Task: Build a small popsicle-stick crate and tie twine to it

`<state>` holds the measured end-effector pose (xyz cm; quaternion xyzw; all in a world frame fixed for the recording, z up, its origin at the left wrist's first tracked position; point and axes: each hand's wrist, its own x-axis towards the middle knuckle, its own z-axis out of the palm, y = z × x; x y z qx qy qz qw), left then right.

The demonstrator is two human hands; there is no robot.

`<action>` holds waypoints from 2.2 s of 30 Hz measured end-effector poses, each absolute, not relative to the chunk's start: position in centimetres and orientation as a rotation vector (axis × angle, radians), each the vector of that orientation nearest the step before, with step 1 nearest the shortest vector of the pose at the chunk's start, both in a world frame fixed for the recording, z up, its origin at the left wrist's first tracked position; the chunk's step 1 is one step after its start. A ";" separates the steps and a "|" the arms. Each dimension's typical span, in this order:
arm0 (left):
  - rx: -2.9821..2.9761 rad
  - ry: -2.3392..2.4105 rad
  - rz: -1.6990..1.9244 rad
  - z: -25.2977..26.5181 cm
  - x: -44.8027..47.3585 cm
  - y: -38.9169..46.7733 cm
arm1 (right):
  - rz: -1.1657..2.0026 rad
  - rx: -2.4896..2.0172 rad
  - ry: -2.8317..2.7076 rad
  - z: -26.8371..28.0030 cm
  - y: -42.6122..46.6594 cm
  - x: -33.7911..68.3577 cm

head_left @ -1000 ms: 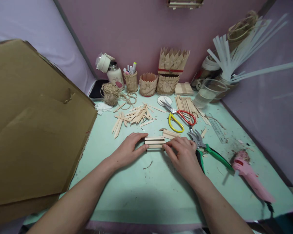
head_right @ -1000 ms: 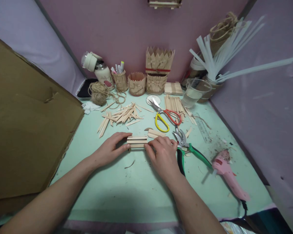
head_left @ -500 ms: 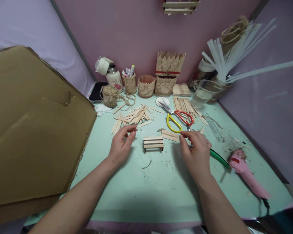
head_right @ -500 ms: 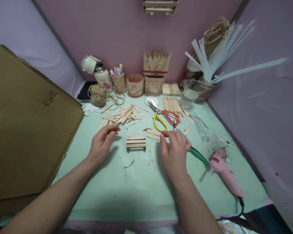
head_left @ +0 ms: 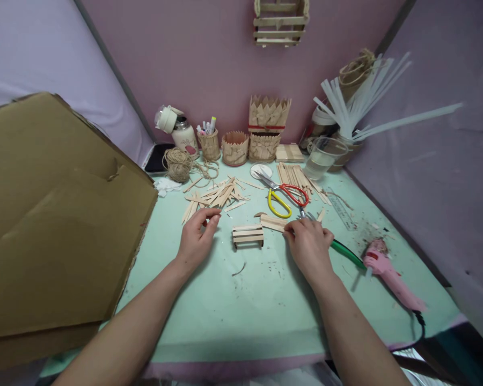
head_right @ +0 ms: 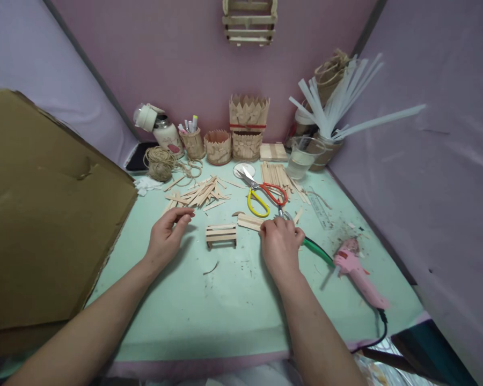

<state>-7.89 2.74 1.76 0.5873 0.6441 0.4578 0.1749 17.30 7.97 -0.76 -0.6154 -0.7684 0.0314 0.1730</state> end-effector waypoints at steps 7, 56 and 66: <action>1.694 1.813 1.309 1.5 -8.0 2.8 | 0.140 -1.821 -2.218 -0.5 7.9 17.2; 0.397 1.016 1.468 1.6 5.5 -4.0 | 1.756 -1.034 -1.000 2.1 -2.1 18.2; 0.183 1.034 1.379 1.5 4.7 -4.0 | 0.396 -1.614 -1.652 2.2 0.3 28.0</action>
